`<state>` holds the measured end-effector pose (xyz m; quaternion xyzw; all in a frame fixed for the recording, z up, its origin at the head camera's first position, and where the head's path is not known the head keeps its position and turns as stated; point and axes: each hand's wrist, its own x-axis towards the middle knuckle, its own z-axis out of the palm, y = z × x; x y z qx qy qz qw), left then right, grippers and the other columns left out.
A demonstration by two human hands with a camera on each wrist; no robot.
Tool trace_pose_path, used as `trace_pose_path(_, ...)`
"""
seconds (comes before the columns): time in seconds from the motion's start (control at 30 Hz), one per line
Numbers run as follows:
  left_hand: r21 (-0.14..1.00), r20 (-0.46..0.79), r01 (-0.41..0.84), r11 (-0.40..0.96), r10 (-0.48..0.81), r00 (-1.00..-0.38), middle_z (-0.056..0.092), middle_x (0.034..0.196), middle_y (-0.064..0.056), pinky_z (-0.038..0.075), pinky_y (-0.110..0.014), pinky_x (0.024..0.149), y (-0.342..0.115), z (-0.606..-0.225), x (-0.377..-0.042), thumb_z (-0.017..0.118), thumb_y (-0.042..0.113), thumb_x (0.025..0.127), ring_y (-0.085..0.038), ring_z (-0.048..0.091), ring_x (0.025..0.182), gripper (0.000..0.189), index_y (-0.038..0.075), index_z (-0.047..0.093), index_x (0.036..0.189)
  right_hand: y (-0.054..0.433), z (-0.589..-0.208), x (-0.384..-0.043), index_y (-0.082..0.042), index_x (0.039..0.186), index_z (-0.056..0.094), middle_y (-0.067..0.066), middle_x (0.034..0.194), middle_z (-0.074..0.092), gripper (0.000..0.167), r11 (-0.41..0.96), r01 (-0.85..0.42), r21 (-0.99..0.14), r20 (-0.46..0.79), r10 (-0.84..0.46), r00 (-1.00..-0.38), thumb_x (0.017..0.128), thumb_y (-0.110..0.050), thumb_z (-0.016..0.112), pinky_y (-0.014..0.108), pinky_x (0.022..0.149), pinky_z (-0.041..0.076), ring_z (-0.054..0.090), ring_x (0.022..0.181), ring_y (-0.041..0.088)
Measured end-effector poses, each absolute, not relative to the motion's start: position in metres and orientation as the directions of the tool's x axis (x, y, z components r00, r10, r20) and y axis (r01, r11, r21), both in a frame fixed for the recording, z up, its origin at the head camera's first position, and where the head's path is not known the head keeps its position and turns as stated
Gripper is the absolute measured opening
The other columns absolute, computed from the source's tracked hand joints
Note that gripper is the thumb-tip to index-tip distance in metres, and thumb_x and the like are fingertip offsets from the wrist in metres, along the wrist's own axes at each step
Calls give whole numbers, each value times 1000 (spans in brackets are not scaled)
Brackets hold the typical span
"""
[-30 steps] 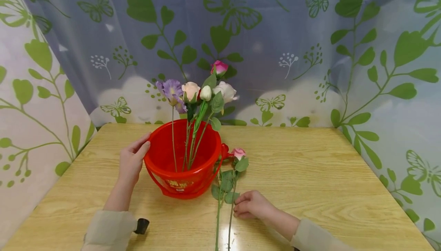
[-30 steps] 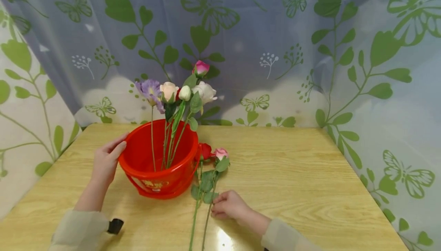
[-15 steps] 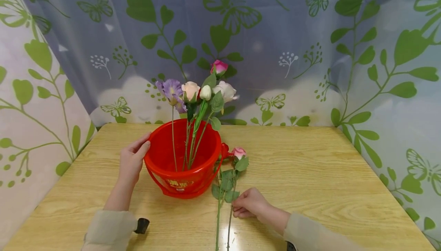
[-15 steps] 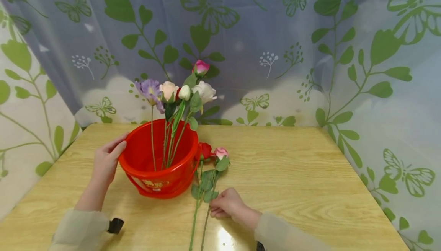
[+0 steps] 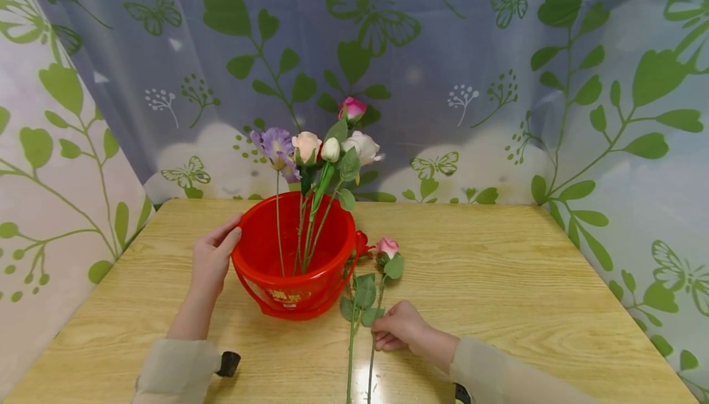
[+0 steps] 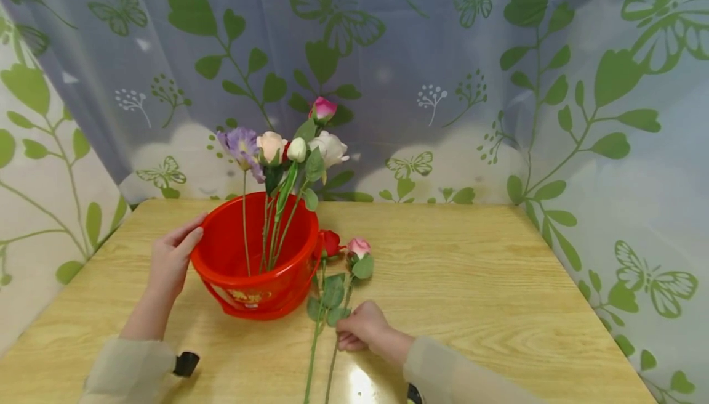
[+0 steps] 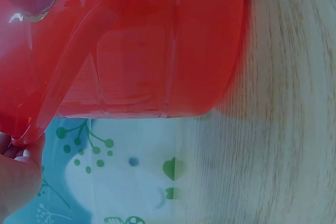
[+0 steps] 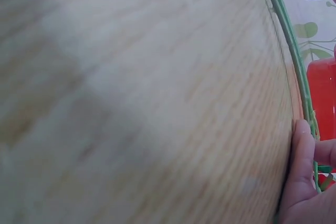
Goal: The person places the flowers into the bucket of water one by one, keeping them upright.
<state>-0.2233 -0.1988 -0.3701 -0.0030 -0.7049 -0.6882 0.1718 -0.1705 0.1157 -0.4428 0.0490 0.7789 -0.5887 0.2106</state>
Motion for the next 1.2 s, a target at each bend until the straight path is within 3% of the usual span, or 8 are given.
trace_pose_path(0.17, 969, 246, 239, 59, -238, -940, 51, 122, -14, 44, -16, 80, -198, -369, -223, 53, 11, 88, -4, 52, 100, 37, -6, 49, 121, 118, -443, -170, 5, 69, 57, 6, 51, 58, 9, 297, 330, -896, -389, -167, -906, 76, -1, 59, 22, 44, 50, 55, 43, 9)
trace_pose_path(0.43, 969, 248, 243, 51, -249, -936, 59, 111, 2, 46, -15, 77, -199, -371, -223, 55, 12, 87, -3, 53, 98, 39, -7, 50, 120, 125, -440, -170, 9, 76, 58, 7, 54, 57, 9, 244, 327, -913, -371, -160, -915, 77, 1, 56, 21, 46, 50, 56, 45, 10)
trace_pose_path(0.7, 965, 260, 263, 21, -244, -934, 60, 105, 7, 46, -15, 76, -199, -370, -223, 55, 11, 87, -3, 54, 96, 38, -9, 50, 120, 132, -436, -169, 13, 81, 57, 8, 58, 58, 11, 189, 288, -939, -316, -141, -938, 77, 3, 54, 22, 49, 51, 57, 49, 11)
trace_pose_path(1.0, 969, 242, 245, 18, -244, -939, 58, 114, -3, 46, -17, 78, -200, -371, -223, 54, 12, 88, -4, 53, 98, 39, -8, 49, 121, 143, -427, -172, 12, 83, 54, 12, 71, 60, 6, 87, 244, -966, -255, -156, -954, 79, 6, 53, 25, 57, 53, 58, 57, 14)
trace_pose_path(1.2, 966, 254, 259, 11, -237, -938, 59, 108, 6, 45, -15, 78, -200, -373, -225, 55, 12, 87, -3, 53, 99, 39, -8, 49, 120, 149, -413, -173, 9, 83, 54, 13, 78, 62, 5, 85, 217, -972, -229, -167, -959, 80, 4, 52, 28, 61, 53, 58, 61, 15)
